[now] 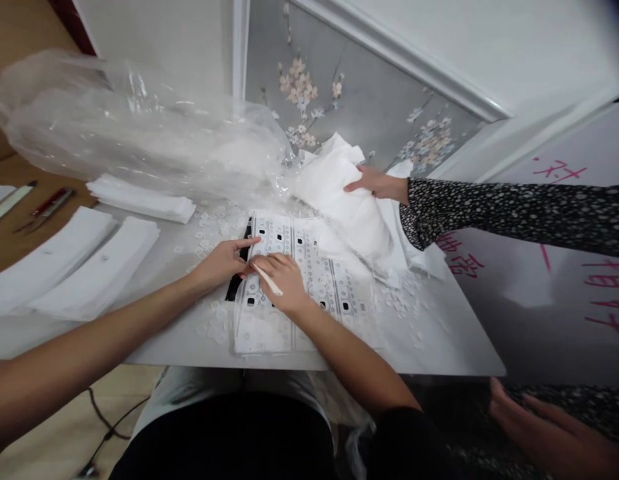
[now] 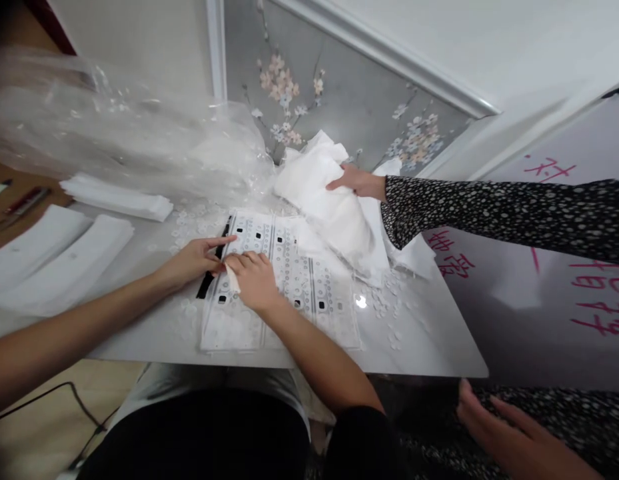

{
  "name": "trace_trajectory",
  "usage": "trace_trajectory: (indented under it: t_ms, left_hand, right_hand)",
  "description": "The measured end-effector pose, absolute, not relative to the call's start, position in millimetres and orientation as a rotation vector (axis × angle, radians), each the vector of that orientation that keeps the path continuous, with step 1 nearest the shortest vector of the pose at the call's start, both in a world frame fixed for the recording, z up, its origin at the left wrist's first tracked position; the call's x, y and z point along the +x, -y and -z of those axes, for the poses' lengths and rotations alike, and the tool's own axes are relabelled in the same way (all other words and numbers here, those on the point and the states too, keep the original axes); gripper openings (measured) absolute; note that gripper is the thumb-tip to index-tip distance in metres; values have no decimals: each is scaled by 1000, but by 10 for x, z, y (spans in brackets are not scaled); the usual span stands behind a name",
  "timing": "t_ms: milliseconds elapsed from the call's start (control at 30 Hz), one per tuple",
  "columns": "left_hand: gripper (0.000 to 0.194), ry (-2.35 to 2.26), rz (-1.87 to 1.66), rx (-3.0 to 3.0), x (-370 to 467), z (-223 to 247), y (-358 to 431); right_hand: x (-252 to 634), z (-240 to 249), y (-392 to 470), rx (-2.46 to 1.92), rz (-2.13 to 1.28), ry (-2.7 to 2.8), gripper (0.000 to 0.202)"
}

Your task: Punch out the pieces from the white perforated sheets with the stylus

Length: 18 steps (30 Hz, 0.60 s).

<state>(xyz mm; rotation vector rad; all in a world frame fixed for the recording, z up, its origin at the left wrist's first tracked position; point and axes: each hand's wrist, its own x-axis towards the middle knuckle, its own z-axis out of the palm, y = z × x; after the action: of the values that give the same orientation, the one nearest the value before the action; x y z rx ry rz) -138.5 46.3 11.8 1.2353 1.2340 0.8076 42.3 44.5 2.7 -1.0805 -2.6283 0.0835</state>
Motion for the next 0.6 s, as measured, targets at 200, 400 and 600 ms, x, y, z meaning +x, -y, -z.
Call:
trace_trajectory:
  t_ms: [200,400,600]
  left_hand:
    - [86,-1232,-810,1273,-1393,-125,-452]
    - [83,-1269,-788,1319,-1433,-69,-452]
    - [93,-1196,-839,1346,-1463,-119,-432]
  right_hand:
    - [303,-100,-366,-1142,68,2655,24]
    - [421,-133,-569,-1313,-34,2419,28]
    - [955,-748,-1414,-1751,188,2085,40]
